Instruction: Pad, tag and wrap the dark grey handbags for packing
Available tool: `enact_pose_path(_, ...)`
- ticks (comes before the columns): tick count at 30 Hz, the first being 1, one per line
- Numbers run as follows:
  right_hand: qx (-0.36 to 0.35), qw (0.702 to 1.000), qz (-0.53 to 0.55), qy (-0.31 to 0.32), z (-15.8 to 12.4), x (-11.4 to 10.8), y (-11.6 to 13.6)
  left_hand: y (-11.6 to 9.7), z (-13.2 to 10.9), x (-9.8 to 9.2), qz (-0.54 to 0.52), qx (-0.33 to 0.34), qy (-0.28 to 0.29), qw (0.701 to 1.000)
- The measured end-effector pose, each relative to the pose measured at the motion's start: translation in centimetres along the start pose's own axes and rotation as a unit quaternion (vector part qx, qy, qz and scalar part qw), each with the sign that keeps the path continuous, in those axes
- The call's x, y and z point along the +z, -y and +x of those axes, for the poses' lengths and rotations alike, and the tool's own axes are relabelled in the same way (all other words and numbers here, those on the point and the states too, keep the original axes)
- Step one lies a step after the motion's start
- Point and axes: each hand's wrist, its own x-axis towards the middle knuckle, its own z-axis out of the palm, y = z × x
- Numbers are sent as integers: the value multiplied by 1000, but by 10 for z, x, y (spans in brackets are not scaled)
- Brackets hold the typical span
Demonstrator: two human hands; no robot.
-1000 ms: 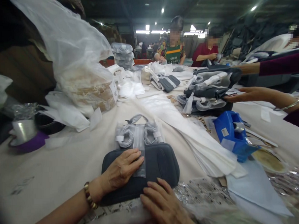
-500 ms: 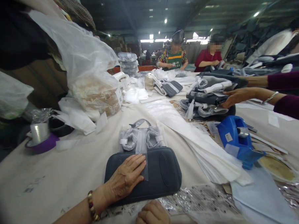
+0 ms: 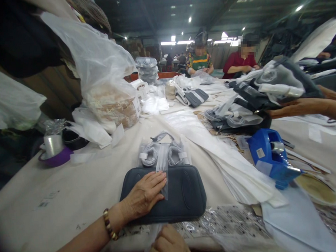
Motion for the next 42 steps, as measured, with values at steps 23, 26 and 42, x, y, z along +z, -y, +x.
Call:
enact_pose_path(23,237,965,-59,93,38,-6,-93,3,-24,13,-76,55,-139,986)
enact_pose_path(26,233,967,-69,83,37,-1,-93,0,-28,12,-77,56,-159,983)
enact_pose_path(42,245,969,-31,20,45,-29,-79,-17,-29,30,75,44,-166,982)
